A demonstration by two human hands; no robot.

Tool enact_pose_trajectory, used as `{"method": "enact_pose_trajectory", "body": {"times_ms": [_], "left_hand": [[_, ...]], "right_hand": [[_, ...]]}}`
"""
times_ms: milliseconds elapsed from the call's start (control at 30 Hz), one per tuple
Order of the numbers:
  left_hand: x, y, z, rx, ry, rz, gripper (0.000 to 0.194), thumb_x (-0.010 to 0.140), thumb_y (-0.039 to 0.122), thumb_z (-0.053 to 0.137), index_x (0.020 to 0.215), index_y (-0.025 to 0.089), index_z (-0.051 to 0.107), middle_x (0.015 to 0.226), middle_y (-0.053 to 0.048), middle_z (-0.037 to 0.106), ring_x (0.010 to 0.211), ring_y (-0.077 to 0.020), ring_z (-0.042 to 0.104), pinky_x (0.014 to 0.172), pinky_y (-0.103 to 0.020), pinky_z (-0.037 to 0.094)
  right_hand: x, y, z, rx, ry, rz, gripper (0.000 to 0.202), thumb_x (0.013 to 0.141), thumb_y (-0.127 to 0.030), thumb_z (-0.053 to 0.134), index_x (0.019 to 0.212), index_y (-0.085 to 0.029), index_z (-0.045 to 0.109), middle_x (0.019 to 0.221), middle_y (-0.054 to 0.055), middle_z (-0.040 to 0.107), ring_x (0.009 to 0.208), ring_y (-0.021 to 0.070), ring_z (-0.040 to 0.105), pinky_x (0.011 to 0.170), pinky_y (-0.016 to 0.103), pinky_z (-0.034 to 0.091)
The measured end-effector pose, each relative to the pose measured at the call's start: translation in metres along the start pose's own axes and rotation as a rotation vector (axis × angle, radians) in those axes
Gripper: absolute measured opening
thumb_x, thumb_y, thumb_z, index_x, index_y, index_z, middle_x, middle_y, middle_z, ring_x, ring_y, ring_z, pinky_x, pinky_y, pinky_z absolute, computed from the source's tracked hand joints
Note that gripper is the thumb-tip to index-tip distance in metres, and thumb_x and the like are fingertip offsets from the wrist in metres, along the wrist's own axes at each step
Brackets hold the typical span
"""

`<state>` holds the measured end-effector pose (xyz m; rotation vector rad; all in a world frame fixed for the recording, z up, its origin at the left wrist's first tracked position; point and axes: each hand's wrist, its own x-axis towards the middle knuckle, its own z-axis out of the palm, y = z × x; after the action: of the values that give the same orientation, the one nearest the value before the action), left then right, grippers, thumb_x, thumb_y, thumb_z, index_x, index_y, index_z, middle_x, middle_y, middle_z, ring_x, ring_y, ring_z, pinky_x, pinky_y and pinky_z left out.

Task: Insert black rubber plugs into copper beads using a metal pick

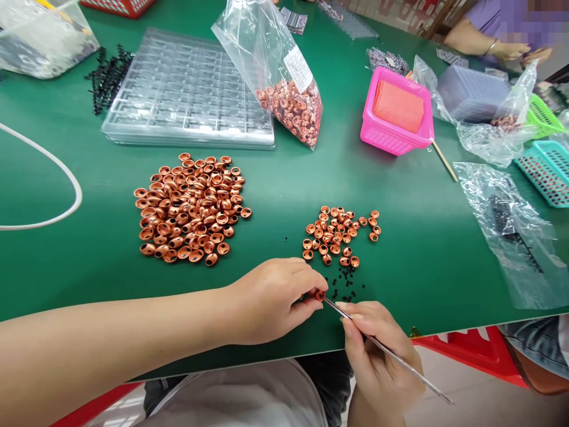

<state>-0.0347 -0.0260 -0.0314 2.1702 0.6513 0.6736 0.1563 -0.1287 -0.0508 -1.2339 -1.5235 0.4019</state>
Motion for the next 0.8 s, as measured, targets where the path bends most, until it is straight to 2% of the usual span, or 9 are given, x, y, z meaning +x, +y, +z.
{"method": "enact_pose_trajectory", "body": {"times_ms": [133,267,633,800], "left_hand": [[0.0013,0.0,-0.0001,0.003,0.0,-0.001,0.007,0.091,0.013,0.061,0.096,0.013,0.065,0.081,-0.003,0.069,0.07,-0.0138,0.06,0.067,-0.024,0.048],[0.0008,-0.0002,-0.0009,0.014,-0.003,-0.001,0.007,0.092,0.014,0.059,0.097,0.014,0.065,0.08,-0.003,0.069,0.071,-0.0144,0.06,0.067,-0.025,0.049],[0.0002,-0.0008,0.0007,0.004,0.008,0.01,0.009,0.091,0.011,0.058,0.098,0.012,0.065,0.08,-0.004,0.069,0.071,-0.0149,0.06,0.067,-0.026,0.049],[0.0004,-0.0011,-0.0011,-0.006,0.002,0.004,0.009,0.091,0.011,0.058,0.096,0.013,0.065,0.079,-0.003,0.069,0.071,-0.0148,0.06,0.067,-0.026,0.049]], "right_hand": [[0.0004,0.0018,-0.0018,0.018,-0.048,-0.03,0.041,0.079,0.006,0.065,0.11,-0.02,0.063,0.101,0.005,0.075,0.089,0.0187,0.073,0.072,0.036,0.06],[0.0001,0.0015,-0.0007,0.016,-0.038,-0.055,0.043,0.077,0.009,0.065,0.111,-0.017,0.063,0.102,0.007,0.075,0.091,0.0192,0.072,0.075,0.037,0.06],[-0.0008,0.002,-0.0059,-0.155,-0.103,-0.156,0.04,0.079,0.003,0.067,0.111,-0.021,0.062,0.102,0.006,0.075,0.088,0.017,0.072,0.072,0.034,0.062],[-0.0005,0.0024,-0.0047,-0.166,-0.09,-0.173,0.038,0.079,0.002,0.067,0.109,-0.021,0.063,0.103,0.005,0.075,0.086,0.0163,0.072,0.071,0.033,0.062]]}}
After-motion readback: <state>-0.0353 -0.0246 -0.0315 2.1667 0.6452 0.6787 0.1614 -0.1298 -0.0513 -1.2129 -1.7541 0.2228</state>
